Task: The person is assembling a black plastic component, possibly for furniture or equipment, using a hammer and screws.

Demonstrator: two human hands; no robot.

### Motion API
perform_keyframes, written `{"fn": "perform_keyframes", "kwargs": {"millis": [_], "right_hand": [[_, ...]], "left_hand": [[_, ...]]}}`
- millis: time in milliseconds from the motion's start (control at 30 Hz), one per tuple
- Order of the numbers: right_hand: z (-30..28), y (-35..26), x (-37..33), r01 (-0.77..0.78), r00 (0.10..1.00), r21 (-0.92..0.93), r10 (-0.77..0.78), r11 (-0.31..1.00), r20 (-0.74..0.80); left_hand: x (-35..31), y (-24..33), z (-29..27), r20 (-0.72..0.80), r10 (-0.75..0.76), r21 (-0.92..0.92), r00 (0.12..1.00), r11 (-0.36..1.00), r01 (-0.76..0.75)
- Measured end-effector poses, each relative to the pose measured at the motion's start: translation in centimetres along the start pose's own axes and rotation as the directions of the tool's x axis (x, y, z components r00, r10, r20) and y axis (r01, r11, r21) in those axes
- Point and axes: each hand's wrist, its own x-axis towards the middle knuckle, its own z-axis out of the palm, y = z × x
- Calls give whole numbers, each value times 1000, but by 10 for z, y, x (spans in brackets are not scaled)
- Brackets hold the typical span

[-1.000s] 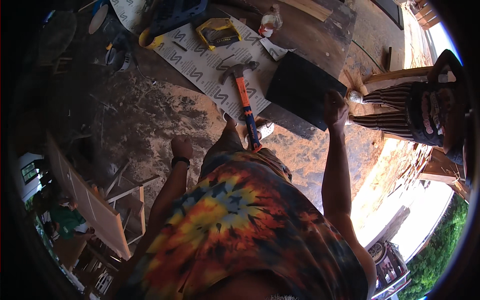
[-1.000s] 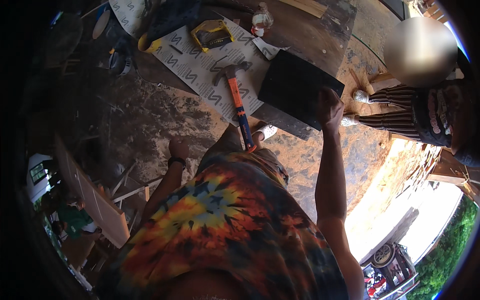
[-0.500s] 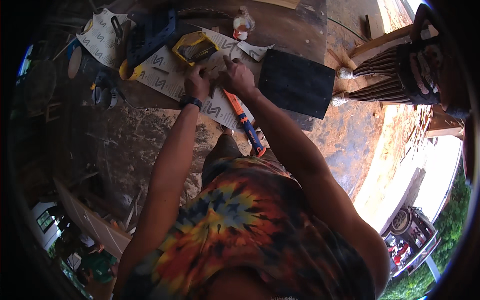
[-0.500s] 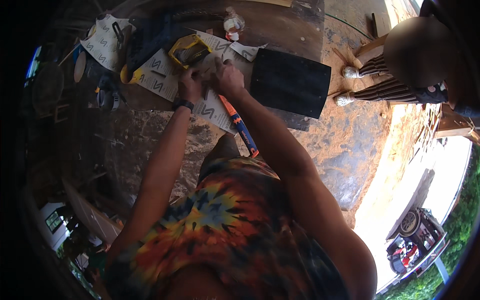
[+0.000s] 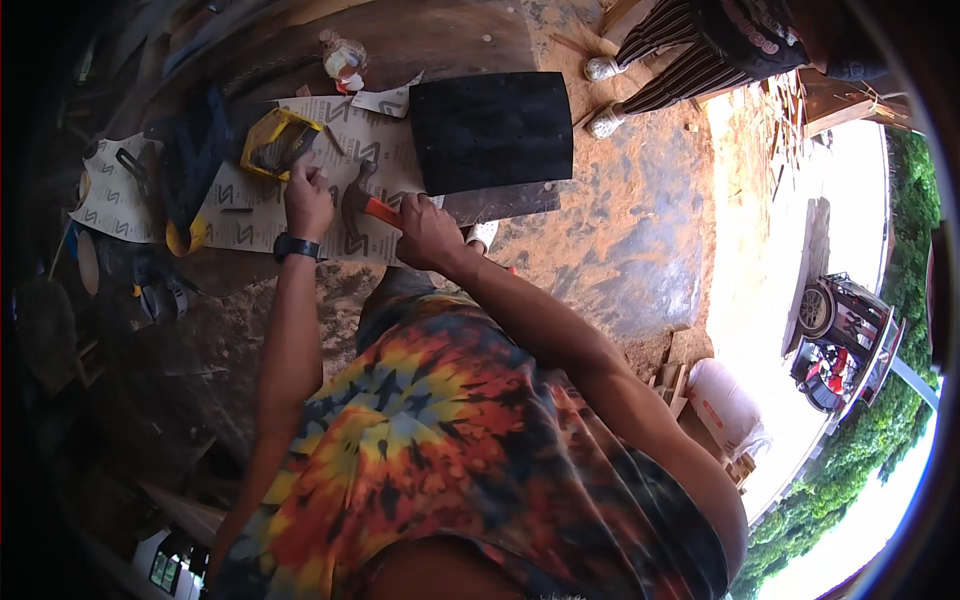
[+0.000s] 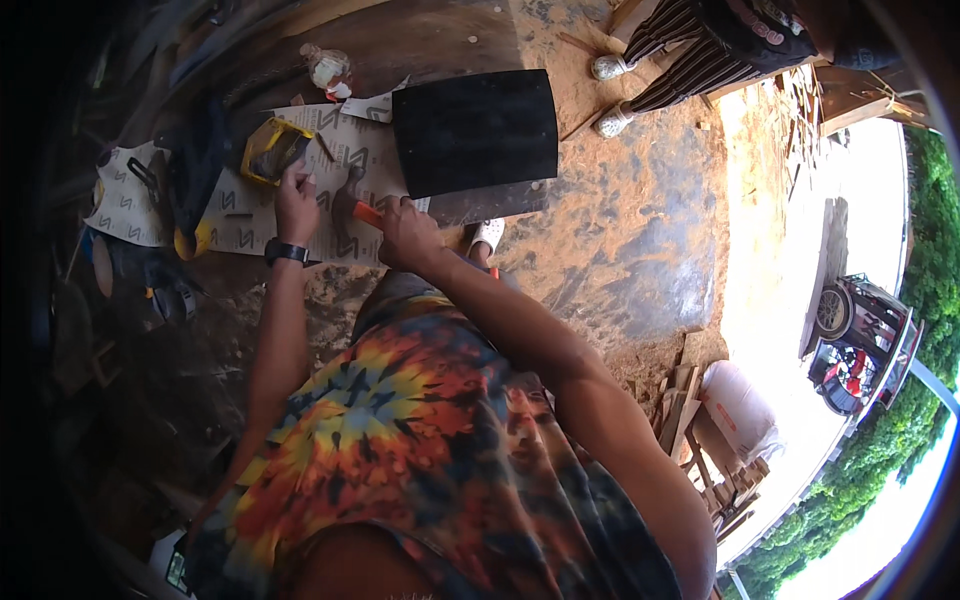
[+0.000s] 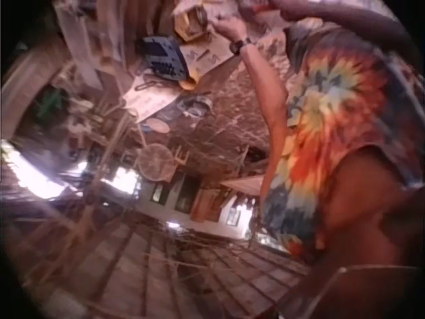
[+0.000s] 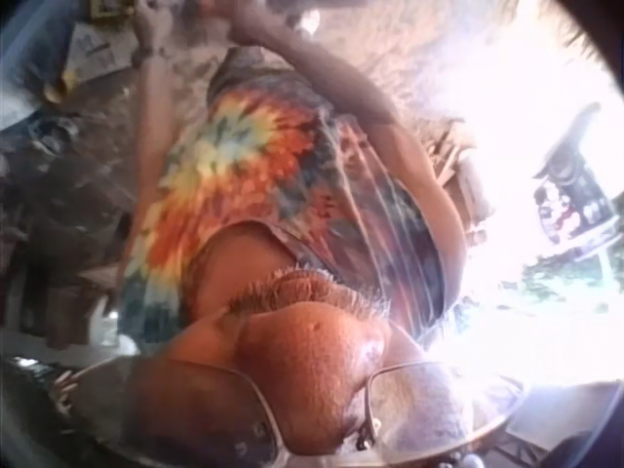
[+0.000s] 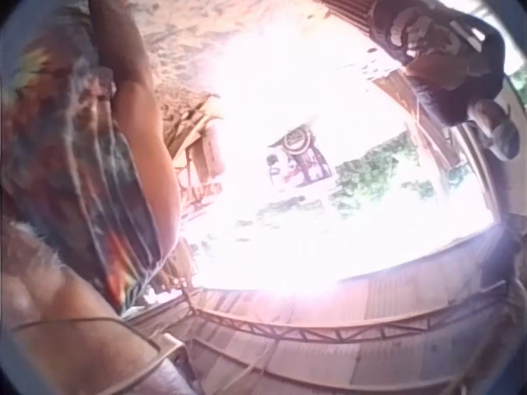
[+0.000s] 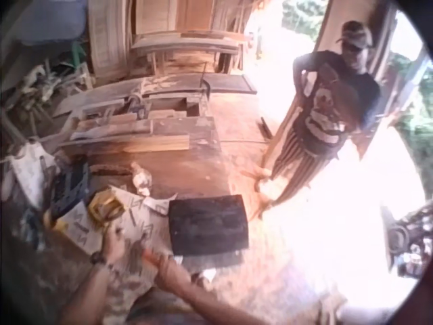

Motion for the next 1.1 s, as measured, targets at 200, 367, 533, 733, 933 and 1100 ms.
{"fn": "perform_keyframes", "kwargs": {"millis": [200, 367, 533, 733, 933, 1100], "right_hand": [[-94, 50, -81, 132, 949, 386, -229, 913, 217], [-157, 86, -140, -157, 981, 503, 77, 850, 176], [-180, 112, -172, -233, 938, 566, 336, 791, -84], [-193, 132, -194, -188, 858, 803, 492, 565, -146], [-205, 137, -187, -196, 846, 819, 516, 540, -138], [-217, 131, -171, -169, 889, 808, 440, 564, -122]], "left_hand": [[45, 108, 67, 199, 228, -485, 953, 868, -107], [39, 174, 170, 324, 278, -559, 904, 828, -55], [30, 180, 218, 135, 389, -503, 911, 819, -275], [25, 177, 215, 148, 442, -404, 885, 843, -354], [23, 182, 212, 85, 528, -356, 845, 808, -469], [22, 181, 215, 70, 525, -380, 848, 800, -464]]}}
